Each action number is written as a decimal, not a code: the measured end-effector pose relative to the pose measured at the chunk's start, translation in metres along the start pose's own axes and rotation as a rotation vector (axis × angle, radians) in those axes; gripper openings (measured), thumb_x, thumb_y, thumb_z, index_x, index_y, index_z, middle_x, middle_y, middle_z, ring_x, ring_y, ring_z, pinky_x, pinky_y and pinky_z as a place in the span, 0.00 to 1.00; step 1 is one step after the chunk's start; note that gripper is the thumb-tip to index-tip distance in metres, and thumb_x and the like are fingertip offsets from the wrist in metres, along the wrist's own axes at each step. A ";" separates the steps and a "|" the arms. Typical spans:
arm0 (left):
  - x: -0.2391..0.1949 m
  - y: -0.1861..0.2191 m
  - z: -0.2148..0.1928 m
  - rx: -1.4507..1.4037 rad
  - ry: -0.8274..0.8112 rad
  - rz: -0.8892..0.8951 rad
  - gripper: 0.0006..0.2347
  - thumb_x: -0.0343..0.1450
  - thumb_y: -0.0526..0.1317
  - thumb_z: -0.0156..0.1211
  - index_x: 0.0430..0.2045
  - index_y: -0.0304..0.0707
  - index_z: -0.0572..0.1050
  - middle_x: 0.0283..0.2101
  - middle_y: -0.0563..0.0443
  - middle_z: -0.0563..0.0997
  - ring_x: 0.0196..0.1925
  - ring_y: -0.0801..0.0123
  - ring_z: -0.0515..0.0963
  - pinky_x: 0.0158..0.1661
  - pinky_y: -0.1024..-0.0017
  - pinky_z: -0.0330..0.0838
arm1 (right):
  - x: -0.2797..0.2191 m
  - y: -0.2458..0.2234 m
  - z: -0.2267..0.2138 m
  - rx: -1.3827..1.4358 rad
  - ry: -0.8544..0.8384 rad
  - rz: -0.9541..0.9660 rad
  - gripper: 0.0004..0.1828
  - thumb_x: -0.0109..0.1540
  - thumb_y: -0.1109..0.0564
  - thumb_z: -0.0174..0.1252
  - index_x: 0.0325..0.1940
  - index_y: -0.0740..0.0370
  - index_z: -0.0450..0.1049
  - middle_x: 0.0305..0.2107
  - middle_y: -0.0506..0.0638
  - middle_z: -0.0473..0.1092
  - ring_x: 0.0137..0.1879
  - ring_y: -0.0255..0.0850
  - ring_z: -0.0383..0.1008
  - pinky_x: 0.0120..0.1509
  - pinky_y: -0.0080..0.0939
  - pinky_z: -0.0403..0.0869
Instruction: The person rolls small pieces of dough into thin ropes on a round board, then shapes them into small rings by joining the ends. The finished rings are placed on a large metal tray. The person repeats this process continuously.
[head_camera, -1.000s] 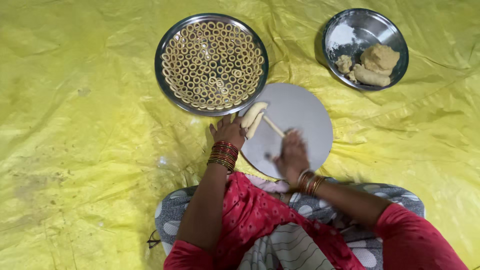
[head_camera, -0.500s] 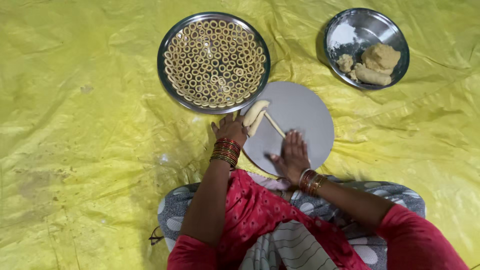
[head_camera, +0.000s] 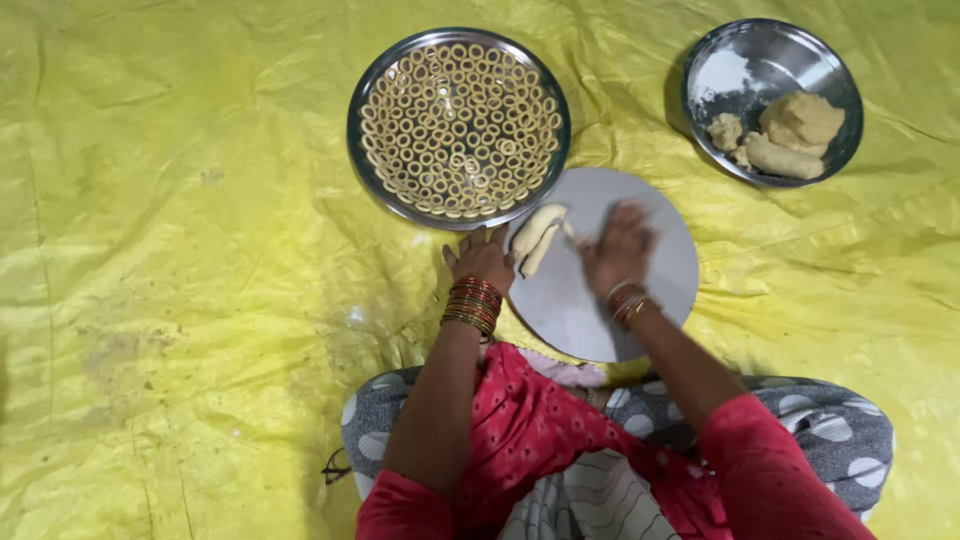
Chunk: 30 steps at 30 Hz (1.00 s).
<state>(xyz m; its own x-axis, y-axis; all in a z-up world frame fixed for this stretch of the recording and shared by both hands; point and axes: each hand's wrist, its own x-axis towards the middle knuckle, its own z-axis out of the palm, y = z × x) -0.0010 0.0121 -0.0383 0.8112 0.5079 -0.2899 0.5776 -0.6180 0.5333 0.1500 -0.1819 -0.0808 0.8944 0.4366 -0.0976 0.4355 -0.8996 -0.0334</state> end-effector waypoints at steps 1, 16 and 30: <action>-0.001 0.000 -0.001 0.014 -0.003 -0.008 0.27 0.71 0.48 0.58 0.68 0.57 0.61 0.71 0.44 0.59 0.72 0.49 0.56 0.67 0.33 0.37 | 0.011 0.010 -0.007 0.049 0.031 0.049 0.55 0.66 0.28 0.39 0.82 0.70 0.34 0.78 0.68 0.31 0.83 0.58 0.24 0.80 0.68 0.31; 0.000 0.002 -0.003 0.060 -0.027 -0.033 0.28 0.71 0.49 0.58 0.69 0.60 0.59 0.72 0.46 0.59 0.73 0.51 0.57 0.67 0.32 0.38 | 0.020 0.017 -0.021 0.017 0.057 0.097 0.54 0.65 0.24 0.38 0.80 0.64 0.37 0.77 0.62 0.31 0.81 0.57 0.24 0.78 0.71 0.31; -0.014 0.032 -0.001 -0.043 0.195 0.184 0.18 0.68 0.44 0.63 0.53 0.52 0.77 0.65 0.48 0.70 0.69 0.53 0.65 0.67 0.38 0.46 | -0.034 0.074 -0.037 0.206 0.381 -0.119 0.11 0.55 0.51 0.68 0.41 0.53 0.82 0.40 0.51 0.78 0.48 0.52 0.77 0.52 0.56 0.75</action>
<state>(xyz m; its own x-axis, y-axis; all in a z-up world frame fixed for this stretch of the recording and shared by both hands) 0.0056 -0.0141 -0.0166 0.8667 0.4980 -0.0284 0.4141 -0.6867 0.5975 0.1554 -0.2633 -0.0429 0.8301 0.4760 0.2905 0.5425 -0.8098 -0.2234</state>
